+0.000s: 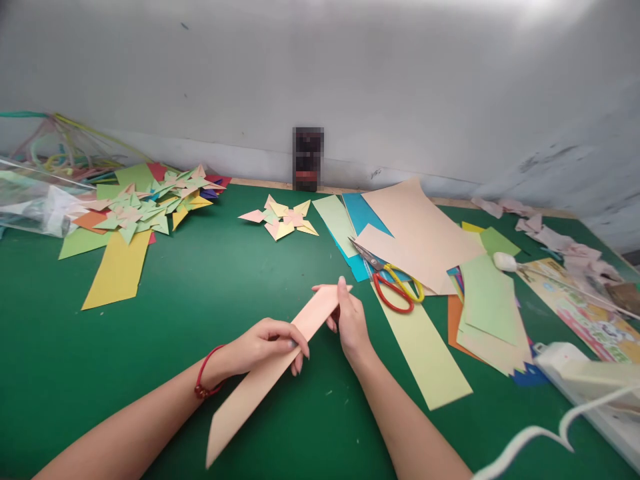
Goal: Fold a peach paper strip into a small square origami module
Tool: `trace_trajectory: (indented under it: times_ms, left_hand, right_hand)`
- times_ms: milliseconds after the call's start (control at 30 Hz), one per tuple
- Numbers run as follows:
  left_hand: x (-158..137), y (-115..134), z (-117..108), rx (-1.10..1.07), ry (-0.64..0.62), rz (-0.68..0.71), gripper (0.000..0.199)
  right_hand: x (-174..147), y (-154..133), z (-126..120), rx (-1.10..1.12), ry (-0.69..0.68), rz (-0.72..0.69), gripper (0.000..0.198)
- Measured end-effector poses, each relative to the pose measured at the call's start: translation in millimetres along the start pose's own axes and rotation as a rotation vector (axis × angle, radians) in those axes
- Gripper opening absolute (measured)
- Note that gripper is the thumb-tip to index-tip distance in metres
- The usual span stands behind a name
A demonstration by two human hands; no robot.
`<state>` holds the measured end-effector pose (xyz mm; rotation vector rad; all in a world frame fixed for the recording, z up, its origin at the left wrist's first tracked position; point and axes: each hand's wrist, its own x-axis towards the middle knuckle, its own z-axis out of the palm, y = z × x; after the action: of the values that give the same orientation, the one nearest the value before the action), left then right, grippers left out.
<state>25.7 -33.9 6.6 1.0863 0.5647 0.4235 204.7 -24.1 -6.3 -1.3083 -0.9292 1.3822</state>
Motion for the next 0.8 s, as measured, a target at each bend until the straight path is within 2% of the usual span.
trace_trajectory:
  times_ms: [100, 233, 367, 467, 533, 600, 733, 800]
  left_hand:
    - [0, 1, -2, 0.013, 0.026, 0.018, 0.021]
    - [-2, 2, -3, -0.010, -0.024, -0.012, 0.022]
    - [-3, 2, -2, -0.012, -0.048, -0.020, 0.022]
    - [-3, 0, -3, -0.009, -0.003, 0.034, 0.022]
    - [-2, -1, -4, -0.018, 0.057, 0.079, 0.021]
    - [-2, -2, -6, -0.032, 0.098, 0.102, 0.020]
    - [-1, -3, -6, 0.013, 0.085, 0.094, 0.021]
    - [-1, -2, -4, 0.067, 0.051, 0.099, 0.022]
  right_hand:
    - [-2, 0, 2, -0.030, -0.024, -0.023, 0.053]
    - [1, -1, -3, -0.076, 0.052, -0.062, 0.047]
    - [10, -2, -15, 0.034, 0.148, -0.085, 0.047]
    - [13, -3, -17, 0.152, 0.137, -0.078, 0.046]
    - [12, -4, -16, 0.218, 0.071, -0.026, 0.048]
    - [10, -4, -12, 0.223, -0.052, 0.049, 0.052]
    - [1, -3, -3, 0.067, -0.314, 0.117, 0.057]
    - [-4, -2, 1, -0.052, -0.398, 0.133, 0.054]
